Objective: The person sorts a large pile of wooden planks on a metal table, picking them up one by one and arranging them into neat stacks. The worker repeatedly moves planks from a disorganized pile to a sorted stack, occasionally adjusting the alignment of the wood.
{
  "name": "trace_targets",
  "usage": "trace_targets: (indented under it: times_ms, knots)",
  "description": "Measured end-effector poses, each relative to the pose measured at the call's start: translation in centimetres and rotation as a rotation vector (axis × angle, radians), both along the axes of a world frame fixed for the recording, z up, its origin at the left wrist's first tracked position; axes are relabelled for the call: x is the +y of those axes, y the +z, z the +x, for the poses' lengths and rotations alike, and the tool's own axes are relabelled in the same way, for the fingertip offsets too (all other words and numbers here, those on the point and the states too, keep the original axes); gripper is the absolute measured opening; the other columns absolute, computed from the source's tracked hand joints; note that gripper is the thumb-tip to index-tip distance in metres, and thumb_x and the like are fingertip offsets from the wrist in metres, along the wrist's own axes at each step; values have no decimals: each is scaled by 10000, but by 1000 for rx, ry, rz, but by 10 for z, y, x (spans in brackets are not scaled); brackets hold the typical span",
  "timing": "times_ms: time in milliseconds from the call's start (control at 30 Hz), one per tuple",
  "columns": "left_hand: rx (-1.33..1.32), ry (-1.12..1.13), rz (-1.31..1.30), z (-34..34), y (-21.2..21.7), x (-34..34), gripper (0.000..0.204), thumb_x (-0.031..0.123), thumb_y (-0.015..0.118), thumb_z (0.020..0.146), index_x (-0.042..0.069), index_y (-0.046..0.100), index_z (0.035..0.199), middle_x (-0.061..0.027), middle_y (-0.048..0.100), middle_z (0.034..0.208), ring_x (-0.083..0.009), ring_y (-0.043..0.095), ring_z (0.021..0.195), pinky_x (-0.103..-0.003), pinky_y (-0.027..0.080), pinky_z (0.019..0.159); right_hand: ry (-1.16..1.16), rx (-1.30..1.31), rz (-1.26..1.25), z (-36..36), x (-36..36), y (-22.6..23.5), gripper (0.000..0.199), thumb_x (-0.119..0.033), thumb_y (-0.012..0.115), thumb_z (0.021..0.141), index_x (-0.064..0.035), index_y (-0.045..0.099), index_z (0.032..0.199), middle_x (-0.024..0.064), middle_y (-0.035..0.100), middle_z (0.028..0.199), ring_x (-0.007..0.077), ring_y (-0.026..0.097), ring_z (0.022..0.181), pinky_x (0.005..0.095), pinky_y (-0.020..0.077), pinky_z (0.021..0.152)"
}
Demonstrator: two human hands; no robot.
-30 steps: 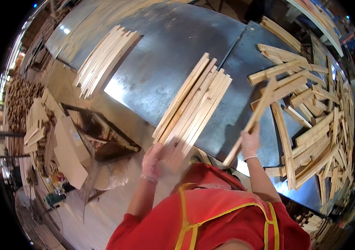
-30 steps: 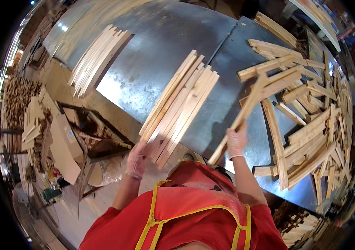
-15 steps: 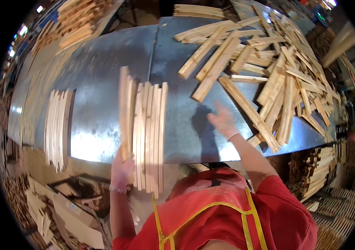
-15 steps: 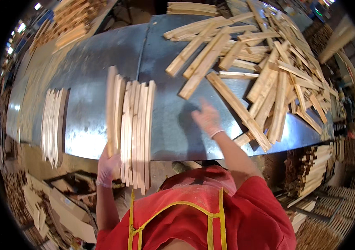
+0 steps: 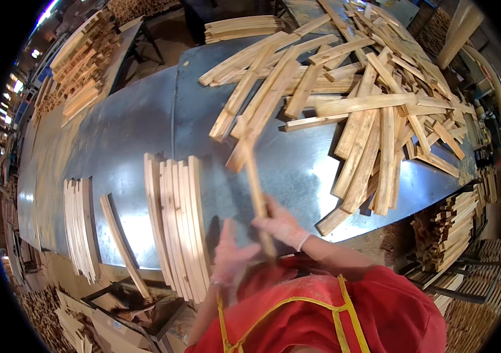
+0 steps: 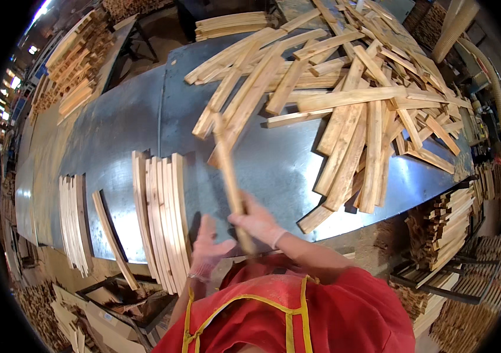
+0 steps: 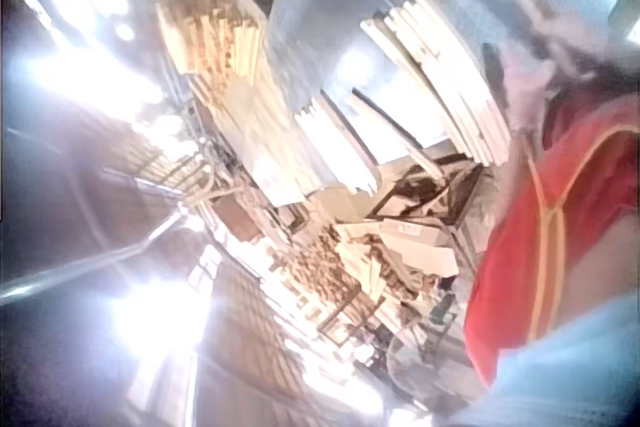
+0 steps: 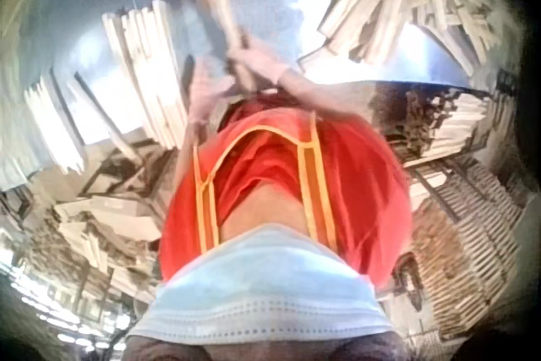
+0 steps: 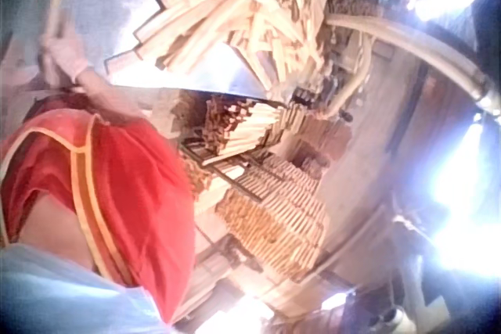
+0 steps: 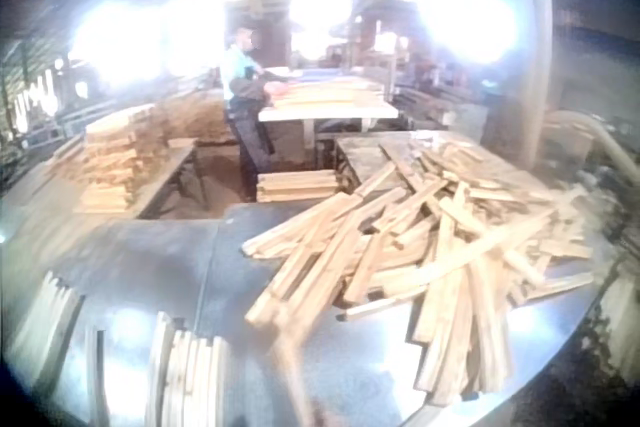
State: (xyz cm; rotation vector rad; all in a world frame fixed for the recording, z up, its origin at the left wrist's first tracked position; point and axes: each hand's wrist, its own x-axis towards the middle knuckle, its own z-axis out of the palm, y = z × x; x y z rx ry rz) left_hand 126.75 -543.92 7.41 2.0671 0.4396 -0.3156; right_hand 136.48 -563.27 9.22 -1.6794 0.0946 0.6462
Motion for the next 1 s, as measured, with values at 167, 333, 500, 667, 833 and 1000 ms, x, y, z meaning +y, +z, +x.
trace_targets:
  times_ms: [167, 333, 500, 667, 833, 1000]
  knots:
    - [129, 249, 159, 50, 13, -25, 782, 195, 698, 839, 68, 476, 1578, -172, 735, 1197, -355, 738, 1059, -430, 570, 949, 385, -839, -537, 150, -59, 71, 661, -291, 769, 726, -36, 623, 1319, 238, 651, 1302, 414, 607, 1256, 497, 477, 1114]
    - [-141, 49, 1024, 5, -24, 51, 680, 174, 750, 780, 54, 569, 1425, -188, 538, 1496, -385, 470, 1416, -536, 385, 1168, 400, -808, -1397, 295, -210, 54, 756, -342, 830, 802, -150, 546, 1476, 116, 554, 1511, 353, 474, 1407, 560, 382, 1126]
    - [49, 29, 1092, 1, -27, 64, 817, 299, 786, 815, 78, 456, 1529, -159, 499, 1523, -386, 482, 1383, -546, 371, 1161, 677, -612, -1325, 320, -228, 22, 431, -356, 751, 871, -79, 730, 1202, 211, 758, 1120, 393, 728, 1049, 520, 572, 910]
    - [-89, 353, 1094, -22, -21, 83, 758, 452, 700, 933, 50, 478, 1536, -192, 522, 1522, -415, 467, 1421, -550, 353, 1193, 773, -240, -782, 227, -182, 51, 530, -438, 753, 895, 17, 717, 1164, 230, 765, 1016, 330, 750, 957, 453, 587, 859]
    - [186, 650, 893, -64, -35, 193, 741, 564, 604, 992, 23, 545, 1495, -266, 534, 1541, -455, 505, 1407, -522, 443, 1123, 444, 43, -301, 106, -96, -7, 599, -473, 775, 905, 21, 694, 1234, 194, 758, 1032, 261, 713, 939, 397, 573, 852]
    - [239, 552, 436, -88, -33, 216, 648, 613, 562, 976, 82, 693, 1324, -274, 706, 1247, -459, 657, 1176, -507, 510, 1016, 530, -65, -495, 14, 44, -39, 811, -552, 690, 924, 38, 533, 1457, 360, 688, 1240, 484, 669, 1198, 483, 524, 1031]
